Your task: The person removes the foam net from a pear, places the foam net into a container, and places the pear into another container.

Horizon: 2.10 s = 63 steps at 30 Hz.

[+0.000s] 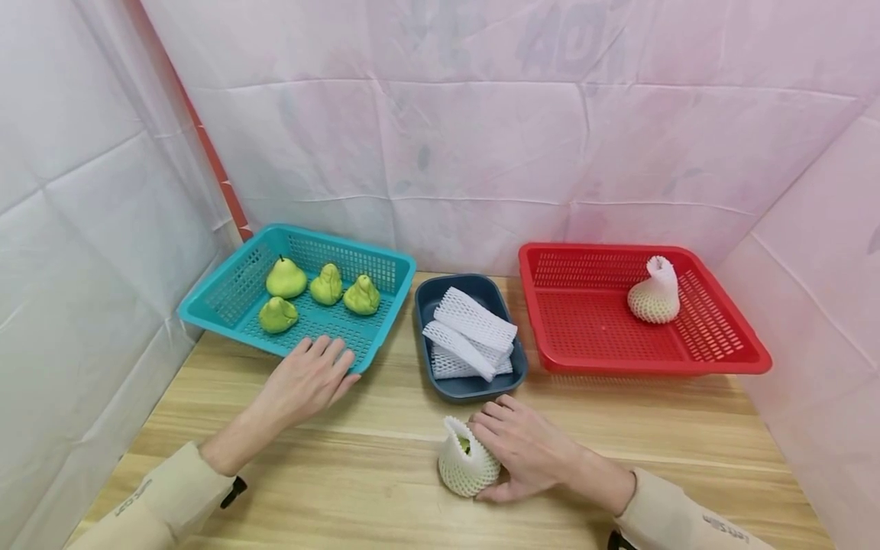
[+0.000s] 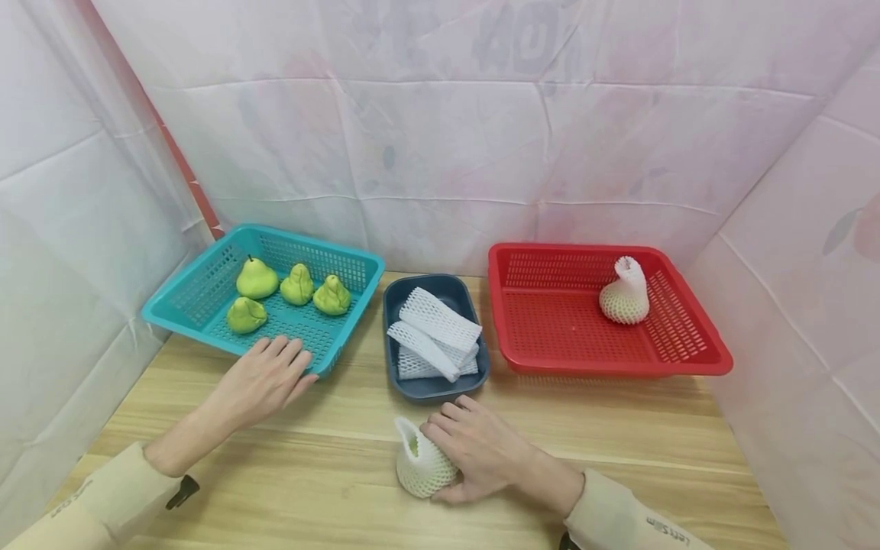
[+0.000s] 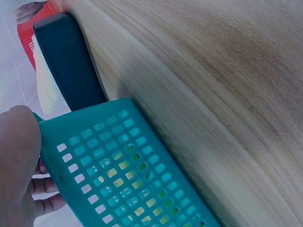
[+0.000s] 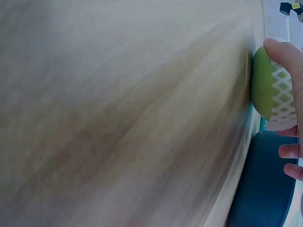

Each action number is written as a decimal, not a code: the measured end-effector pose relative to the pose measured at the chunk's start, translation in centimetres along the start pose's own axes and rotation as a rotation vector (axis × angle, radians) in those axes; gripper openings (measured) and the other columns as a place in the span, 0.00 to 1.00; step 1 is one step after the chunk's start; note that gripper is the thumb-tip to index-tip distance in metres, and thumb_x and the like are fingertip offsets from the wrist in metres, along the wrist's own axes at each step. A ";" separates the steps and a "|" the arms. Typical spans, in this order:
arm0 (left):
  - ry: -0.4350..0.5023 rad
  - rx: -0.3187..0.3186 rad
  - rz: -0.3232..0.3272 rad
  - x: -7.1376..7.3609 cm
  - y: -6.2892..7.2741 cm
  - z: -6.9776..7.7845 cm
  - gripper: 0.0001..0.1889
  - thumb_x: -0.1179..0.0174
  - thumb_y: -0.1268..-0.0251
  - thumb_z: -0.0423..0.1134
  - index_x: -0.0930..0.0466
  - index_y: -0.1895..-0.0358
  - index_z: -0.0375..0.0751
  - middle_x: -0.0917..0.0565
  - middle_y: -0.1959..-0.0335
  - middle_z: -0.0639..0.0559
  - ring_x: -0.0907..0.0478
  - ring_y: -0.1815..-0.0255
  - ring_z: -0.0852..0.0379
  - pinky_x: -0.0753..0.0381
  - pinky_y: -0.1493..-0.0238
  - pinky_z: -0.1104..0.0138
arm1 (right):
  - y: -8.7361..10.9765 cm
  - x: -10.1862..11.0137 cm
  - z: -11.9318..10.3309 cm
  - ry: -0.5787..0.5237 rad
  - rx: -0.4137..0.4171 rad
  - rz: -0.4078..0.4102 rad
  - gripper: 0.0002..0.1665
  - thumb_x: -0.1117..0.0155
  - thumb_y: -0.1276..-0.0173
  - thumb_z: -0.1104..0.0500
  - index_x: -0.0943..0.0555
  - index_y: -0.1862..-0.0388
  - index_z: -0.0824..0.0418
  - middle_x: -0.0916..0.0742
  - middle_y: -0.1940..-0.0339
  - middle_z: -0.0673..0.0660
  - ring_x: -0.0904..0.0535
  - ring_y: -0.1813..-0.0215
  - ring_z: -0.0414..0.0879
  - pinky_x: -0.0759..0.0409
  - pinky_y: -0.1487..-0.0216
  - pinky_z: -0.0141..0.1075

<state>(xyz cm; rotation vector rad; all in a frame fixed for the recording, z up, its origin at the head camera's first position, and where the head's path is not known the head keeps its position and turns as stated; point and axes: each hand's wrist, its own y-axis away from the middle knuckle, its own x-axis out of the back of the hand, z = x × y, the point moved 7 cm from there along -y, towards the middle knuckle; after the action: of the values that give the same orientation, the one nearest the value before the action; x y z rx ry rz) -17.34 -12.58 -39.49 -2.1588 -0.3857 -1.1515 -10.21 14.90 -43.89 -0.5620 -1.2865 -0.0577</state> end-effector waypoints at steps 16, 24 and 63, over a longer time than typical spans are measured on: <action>-0.003 -0.003 0.002 0.1 -0.1 0.0 0.30 0.78 0.11 0.55 0.31 0.64 0.41 0.31 0.70 0.48 0.33 0.69 0.49 0.34 0.69 0.63 | -1.3 -0.5 -0.4 -0.002 -0.020 -0.004 0.47 0.35 0.49 0.15 0.22 0.52 0.53 0.16 0.57 0.46 0.23 0.56 0.43 0.25 0.51 0.38; 0.001 0.002 0.005 0.1 0.0 0.0 0.30 0.78 0.11 0.55 0.31 0.63 0.41 0.31 0.70 0.48 0.34 0.69 0.49 0.33 0.69 0.62 | -1.4 -0.6 -0.3 0.014 -0.039 -0.011 0.53 0.38 0.49 0.12 0.22 0.47 0.54 0.15 0.54 0.47 0.22 0.53 0.44 0.26 0.51 0.39; 0.367 -0.096 0.082 2.0 -2.4 7.0 0.43 0.51 0.33 0.80 0.20 0.46 0.40 0.17 0.55 0.51 0.22 0.54 0.54 0.23 0.53 0.63 | 10.1 7.8 13.4 0.362 -0.408 0.172 0.39 0.58 0.16 0.35 0.19 0.56 0.70 0.17 0.62 0.67 0.21 0.65 0.64 0.25 0.66 0.51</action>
<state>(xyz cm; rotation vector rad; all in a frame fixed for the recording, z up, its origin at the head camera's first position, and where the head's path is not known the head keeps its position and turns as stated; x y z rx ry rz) -13.07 -6.17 -39.63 -1.9656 -0.0800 -1.5074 -16.27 31.38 -38.16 -0.9630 -0.8710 -0.2717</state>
